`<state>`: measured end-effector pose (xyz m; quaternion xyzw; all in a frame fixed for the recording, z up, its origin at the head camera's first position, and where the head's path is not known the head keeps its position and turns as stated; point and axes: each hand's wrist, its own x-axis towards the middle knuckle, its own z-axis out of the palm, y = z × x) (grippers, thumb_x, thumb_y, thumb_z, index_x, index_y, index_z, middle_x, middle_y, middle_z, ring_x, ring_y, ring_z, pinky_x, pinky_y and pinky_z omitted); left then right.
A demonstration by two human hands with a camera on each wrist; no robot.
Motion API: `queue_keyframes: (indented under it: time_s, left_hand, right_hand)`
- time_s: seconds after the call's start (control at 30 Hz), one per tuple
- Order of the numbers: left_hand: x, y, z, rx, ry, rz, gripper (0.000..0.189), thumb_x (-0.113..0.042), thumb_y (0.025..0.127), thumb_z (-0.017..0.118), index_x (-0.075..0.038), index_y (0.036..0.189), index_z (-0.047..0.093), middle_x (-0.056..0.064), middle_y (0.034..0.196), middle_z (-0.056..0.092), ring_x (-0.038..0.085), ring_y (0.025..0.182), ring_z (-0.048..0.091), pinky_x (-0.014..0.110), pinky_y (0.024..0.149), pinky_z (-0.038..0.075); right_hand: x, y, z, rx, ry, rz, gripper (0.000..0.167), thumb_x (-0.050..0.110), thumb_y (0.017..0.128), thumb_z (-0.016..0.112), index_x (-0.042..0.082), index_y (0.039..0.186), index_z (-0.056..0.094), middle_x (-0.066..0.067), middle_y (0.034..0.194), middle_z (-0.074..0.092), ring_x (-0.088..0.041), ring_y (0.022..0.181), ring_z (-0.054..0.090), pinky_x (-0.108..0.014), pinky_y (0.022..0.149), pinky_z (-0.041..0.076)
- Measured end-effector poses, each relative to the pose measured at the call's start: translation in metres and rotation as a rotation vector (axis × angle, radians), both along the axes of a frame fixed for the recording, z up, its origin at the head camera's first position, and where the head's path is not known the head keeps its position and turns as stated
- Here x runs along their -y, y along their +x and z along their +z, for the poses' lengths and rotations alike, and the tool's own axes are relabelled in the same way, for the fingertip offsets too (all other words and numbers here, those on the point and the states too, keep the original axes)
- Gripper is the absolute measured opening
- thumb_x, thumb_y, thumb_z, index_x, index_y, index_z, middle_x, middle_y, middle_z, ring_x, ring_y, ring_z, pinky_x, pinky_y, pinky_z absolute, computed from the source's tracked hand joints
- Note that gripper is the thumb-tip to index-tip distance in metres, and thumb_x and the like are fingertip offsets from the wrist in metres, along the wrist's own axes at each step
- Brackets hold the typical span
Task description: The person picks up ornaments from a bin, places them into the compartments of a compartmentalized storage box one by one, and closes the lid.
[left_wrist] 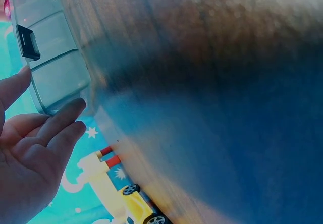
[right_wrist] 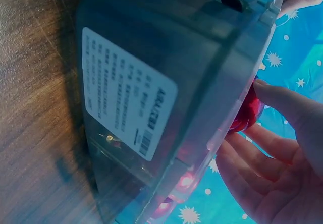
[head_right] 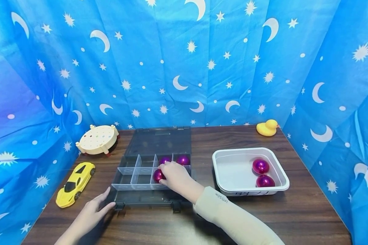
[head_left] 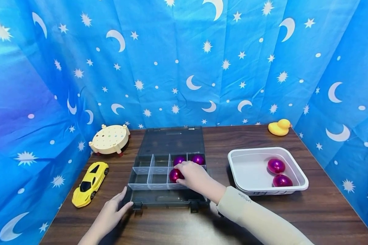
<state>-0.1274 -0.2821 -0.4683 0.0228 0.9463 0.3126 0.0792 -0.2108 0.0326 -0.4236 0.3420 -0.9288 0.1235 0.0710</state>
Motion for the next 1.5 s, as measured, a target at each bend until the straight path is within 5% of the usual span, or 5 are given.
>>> queue_keyframes:
  time_s: [0.63, 0.9, 1.5]
  left_hand:
    - [-0.004, 0.001, 0.003, -0.027, -0.020, -0.012, 0.067, -0.030, 0.096, 0.061, 0.011, 0.142, 0.034, 0.032, 0.138, 0.043, 0.043, 0.126, 0.043, 0.058, 0.099, 0.038]
    - [-0.004, 0.000, 0.004, -0.004, -0.022, -0.007, 0.068, -0.033, 0.097, 0.060, 0.011, 0.142, 0.034, 0.032, 0.139, 0.042, 0.043, 0.127, 0.042, 0.058, 0.099, 0.038]
    - [-0.004, 0.002, 0.004, 0.000, -0.007, 0.003, 0.069, -0.031, 0.096, 0.061, 0.010, 0.143, 0.033, 0.031, 0.139, 0.042, 0.042, 0.127, 0.042, 0.057, 0.100, 0.037]
  right_hand:
    - [-0.009, 0.015, 0.014, 0.010, -0.104, -0.010, 0.037, 0.029, 0.085, 0.075, 0.011, 0.117, 0.069, -0.003, 0.111, 0.069, -0.016, 0.100, 0.065, -0.032, 0.085, 0.054]
    - [-0.030, 0.026, 0.023, -0.069, -0.149, -0.021, 0.033, 0.029, 0.087, 0.074, 0.011, 0.114, 0.069, -0.001, 0.103, 0.068, -0.014, 0.088, 0.065, -0.031, 0.078, 0.055]
    - [-0.086, 0.036, 0.043, -0.140, -0.285, -0.184, 0.035, 0.024, 0.084, 0.076, 0.007, 0.114, 0.068, -0.007, 0.106, 0.069, -0.025, 0.097, 0.065, -0.043, 0.084, 0.053]
